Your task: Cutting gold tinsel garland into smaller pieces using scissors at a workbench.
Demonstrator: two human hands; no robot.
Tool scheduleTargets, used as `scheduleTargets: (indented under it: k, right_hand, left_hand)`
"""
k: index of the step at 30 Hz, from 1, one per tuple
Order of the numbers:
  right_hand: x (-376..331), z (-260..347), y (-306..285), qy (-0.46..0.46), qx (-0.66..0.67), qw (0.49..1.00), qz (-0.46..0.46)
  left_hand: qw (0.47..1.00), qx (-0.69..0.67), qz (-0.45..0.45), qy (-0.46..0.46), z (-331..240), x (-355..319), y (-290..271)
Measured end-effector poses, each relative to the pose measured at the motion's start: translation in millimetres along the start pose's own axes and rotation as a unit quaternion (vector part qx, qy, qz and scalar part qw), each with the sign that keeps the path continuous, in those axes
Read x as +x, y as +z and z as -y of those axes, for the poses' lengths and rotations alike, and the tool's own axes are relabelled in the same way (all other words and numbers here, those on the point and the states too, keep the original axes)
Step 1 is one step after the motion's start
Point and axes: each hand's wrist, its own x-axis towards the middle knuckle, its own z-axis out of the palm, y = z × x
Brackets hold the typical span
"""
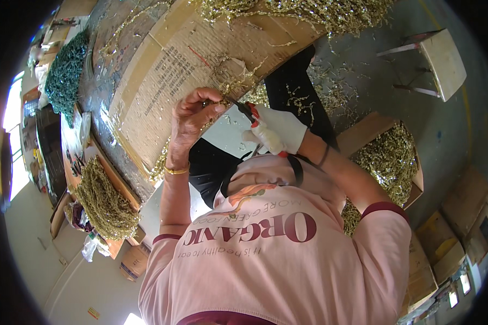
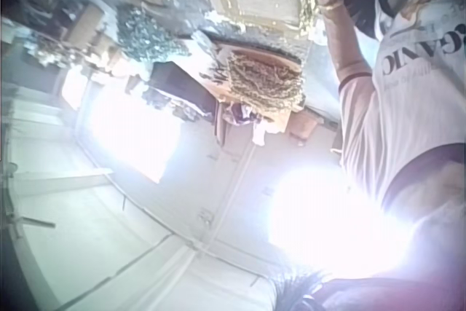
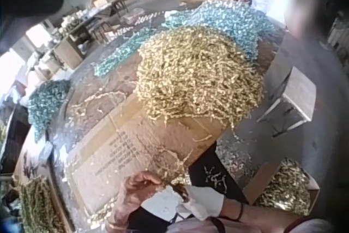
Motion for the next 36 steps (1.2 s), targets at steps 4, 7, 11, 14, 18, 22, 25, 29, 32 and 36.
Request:
scheduleTargets:
  k: [4, 7, 11, 14, 18, 22, 25, 29, 32, 36]
  right_hand:
    - [2, -3, 6, 0.011, -0.003, 1.0, -0.004]
    - [2, 1, 5, -0.011, -0.072, 0.997, -0.02]
    - [-1, -5, 4, 0.016, -0.078, 0.996, -0.038]
    - [-3, -6, 6, -0.023, -0.094, 0.991, -0.094]
    - [1, -13, 6, -0.012, -0.027, 0.989, -0.146]
    - [7, -8, -25, 0.127, 0.413, 0.887, -0.165]
    - [11, -8, -35, 0.057, 0.314, 0.931, -0.177]
    - [35, 2, -19, -0.042, 0.378, 0.918, -0.109]
    - [41, 10, -4, -0.143, 0.485, 0.862, -0.035]
    - [36, 13, 0, -0.064, 0.423, 0.901, -0.068]
  left_hand:
    - [1.0, 0.001, 0.003, 0.002, -1, 0, 0]
    - [1.0, -0.001, -0.001, -0.004, 0, 0, -1]
    - [1.0, -0.012, 0.003, -0.005, 1, 3, 2]
    - [1.0, 0.02, 0.004, -0.001, 1, 2, 2]
    - [0.993, -0.066, -0.079, 0.065, -10, -8, -3]
    - [0.974, 0.006, -0.189, 0.122, -59, -26, -44]
    - [0.927, -0.066, -0.23, 0.288, -95, -55, -78]
    - [0.904, -0.121, -0.245, 0.33, -126, -102, -118]
    - [0.885, -0.097, -0.307, 0.336, -161, -120, -155]
    - [0.847, 0.048, -0.329, 0.414, -229, -156, -228]
